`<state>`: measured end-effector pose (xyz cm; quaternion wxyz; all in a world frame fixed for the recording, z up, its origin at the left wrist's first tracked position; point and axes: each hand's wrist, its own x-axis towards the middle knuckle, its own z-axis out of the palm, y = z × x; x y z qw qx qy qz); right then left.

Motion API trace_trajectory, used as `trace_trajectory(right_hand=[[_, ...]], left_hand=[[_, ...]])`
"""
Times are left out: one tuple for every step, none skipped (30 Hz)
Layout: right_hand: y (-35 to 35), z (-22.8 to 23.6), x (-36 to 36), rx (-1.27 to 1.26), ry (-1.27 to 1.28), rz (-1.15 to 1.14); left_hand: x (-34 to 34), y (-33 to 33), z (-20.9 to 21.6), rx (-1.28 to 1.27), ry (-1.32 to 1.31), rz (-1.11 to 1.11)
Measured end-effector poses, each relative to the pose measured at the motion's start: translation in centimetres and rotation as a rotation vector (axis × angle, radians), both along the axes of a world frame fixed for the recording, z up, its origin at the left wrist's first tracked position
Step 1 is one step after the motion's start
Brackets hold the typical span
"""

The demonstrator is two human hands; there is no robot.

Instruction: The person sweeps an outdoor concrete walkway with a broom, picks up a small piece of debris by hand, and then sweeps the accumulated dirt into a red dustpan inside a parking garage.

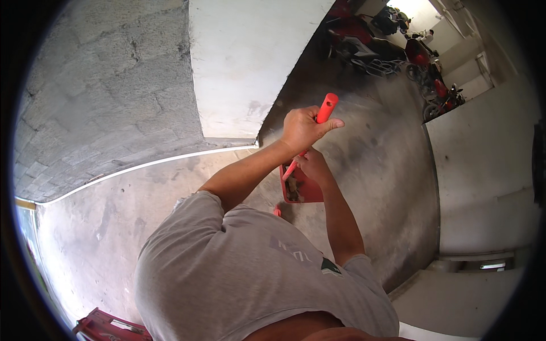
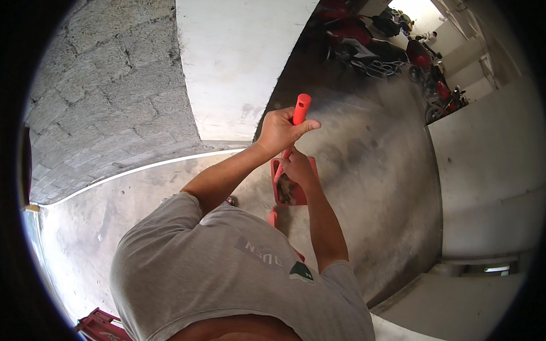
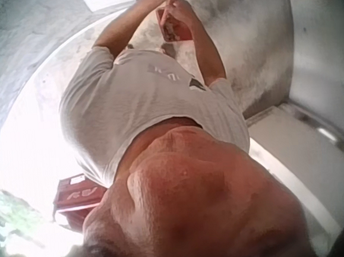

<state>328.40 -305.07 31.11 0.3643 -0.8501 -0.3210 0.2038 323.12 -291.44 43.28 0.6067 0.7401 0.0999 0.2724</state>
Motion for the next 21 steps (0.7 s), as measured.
trace_trajectory(right_hand=[[-0.2,-0.2,0.2,0.004,-0.015,0.014],[-0.5,-0.6,0.4,0.008,-0.031,0.027],[-0.5,-0.6,0.5,0.014,-0.045,0.043],[-0.6,-0.5,0.5,0.011,-0.026,0.046],[-0.7,-0.5,0.6,0.009,-0.007,0.048],[-0.6,-0.1,0.5,0.007,0.012,0.052],[-0.4,0.2,0.4,0.0,0.014,0.064],[-0.3,0.6,0.2,-0.006,0.016,0.077],[-0.3,1.0,0.1,-0.013,0.016,0.086],[-0.5,0.6,0.2,-0.02,0.004,0.083],[-0.8,-0.1,0.5,-0.028,-0.007,0.081],[-0.8,-0.1,0.5,-0.034,-0.016,0.079],[-0.7,-0.1,0.3,-0.009,0.019,0.066],[-0.7,-0.2,0.2,0.016,0.054,0.052],[-0.5,0.0,-0.1,0.041,0.089,0.039],[-0.4,0.2,-0.3,0.039,0.09,0.04],[-0.3,0.3,-0.5,0.037,0.09,0.04],[-0.4,0.4,-0.6,0.034,0.089,0.038],[-0.5,0.2,-0.3,-0.019,0.086,0.054],[-0.6,-0.1,0.1,-0.073,0.082,0.07],[-0.7,-0.1,0.1,-0.125,0.08,0.087]], left_hand=[[0.1,-0.1,0.0,0.005,-0.002,-0.001],[0.2,-0.2,0.0,0.02,0.004,0.004],[0.4,-0.2,-0.2,0.038,0.01,0.011],[0.5,-0.2,-0.3,0.056,0.017,0.018],[0.5,-0.2,-0.3,0.049,0.009,0.019],[0.5,-0.2,-0.4,0.042,0.001,0.019],[0.5,-0.2,-0.4,0.036,-0.007,0.021],[0.5,-0.2,-0.5,0.042,0.008,0.022],[0.4,-0.3,-0.4,0.049,0.02,0.018],[0.4,-0.4,-0.3,0.056,0.032,0.015],[0.3,-0.5,-0.2,0.066,0.026,0.004],[0.2,-0.5,-0.3,0.076,0.023,-0.006],[0.1,-0.6,-0.4,0.086,0.019,-0.017],[0.0,-0.6,-0.4,0.091,0.007,-0.017],[-0.2,-0.6,-0.3,0.095,-0.004,-0.018],[-0.4,-0.6,-0.3,0.099,-0.015,-0.019],[-0.5,-0.6,-0.5,0.096,-0.013,-0.019],[-0.7,-0.8,-0.5,0.092,-0.012,-0.022],[-0.8,-0.8,-0.6,0.088,-0.01,-0.025],[-0.8,-0.9,-0.7,0.093,-0.021,-0.022],[-0.8,-1.0,-1.0,0.098,-0.031,-0.018]])
